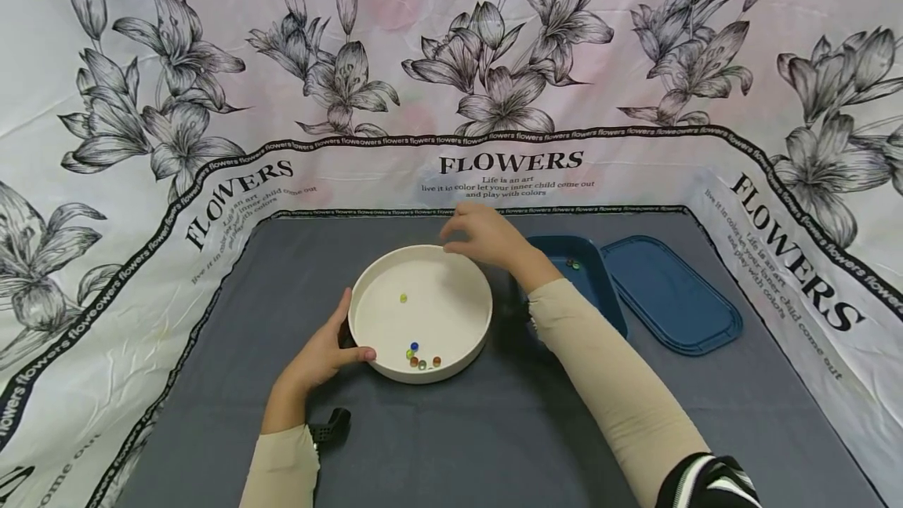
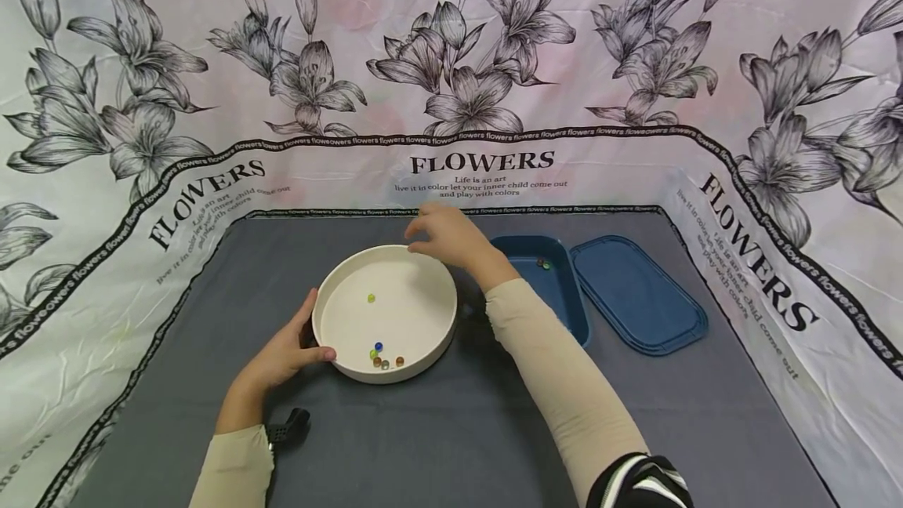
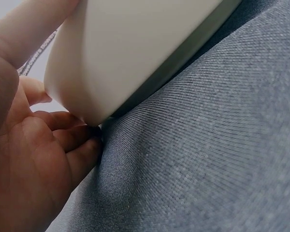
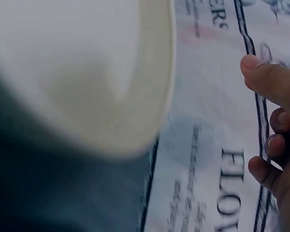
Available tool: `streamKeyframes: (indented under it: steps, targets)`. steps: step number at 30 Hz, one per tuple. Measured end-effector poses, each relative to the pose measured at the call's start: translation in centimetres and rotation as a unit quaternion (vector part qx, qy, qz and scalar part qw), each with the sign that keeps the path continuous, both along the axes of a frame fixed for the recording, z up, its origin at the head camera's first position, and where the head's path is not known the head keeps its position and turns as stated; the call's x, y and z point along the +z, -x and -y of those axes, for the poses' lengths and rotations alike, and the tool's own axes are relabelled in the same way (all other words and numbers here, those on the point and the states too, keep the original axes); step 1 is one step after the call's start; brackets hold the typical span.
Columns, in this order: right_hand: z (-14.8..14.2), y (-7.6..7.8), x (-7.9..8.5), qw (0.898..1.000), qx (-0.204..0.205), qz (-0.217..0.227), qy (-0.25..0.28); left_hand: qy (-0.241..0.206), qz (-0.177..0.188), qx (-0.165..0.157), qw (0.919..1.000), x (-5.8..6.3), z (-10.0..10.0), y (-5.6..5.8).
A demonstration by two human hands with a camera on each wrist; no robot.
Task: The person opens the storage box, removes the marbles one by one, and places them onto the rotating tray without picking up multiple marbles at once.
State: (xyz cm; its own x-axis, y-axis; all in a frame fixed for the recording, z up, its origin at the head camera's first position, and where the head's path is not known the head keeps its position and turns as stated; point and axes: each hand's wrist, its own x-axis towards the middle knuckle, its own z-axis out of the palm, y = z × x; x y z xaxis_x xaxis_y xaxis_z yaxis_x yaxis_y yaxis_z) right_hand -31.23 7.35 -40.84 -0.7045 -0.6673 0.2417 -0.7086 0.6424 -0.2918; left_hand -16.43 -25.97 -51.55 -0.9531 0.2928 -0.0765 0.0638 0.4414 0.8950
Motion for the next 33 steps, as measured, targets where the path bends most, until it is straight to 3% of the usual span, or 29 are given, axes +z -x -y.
streamKeyframes:
  steps: [9, 21, 33]
  targets:
    - [-7.5, 0.0, 0.6, 0.996, -0.085, -0.037, 0.017, 0.001, -0.004, 0.003, 1.0, 0.0, -0.2, -0.1]
    - [-14.8, -0.3, -0.6, 0.982, -0.172, -0.068, 0.028, 0.0, -0.001, 0.003, 1.0, 0.1, -0.5, -0.3]
    - [-18.1, -0.8, -2.4, 0.967, -0.251, -0.01, 0.033, -0.022, 0.0, -0.003, 0.9997, -0.2, -0.5, -0.4]
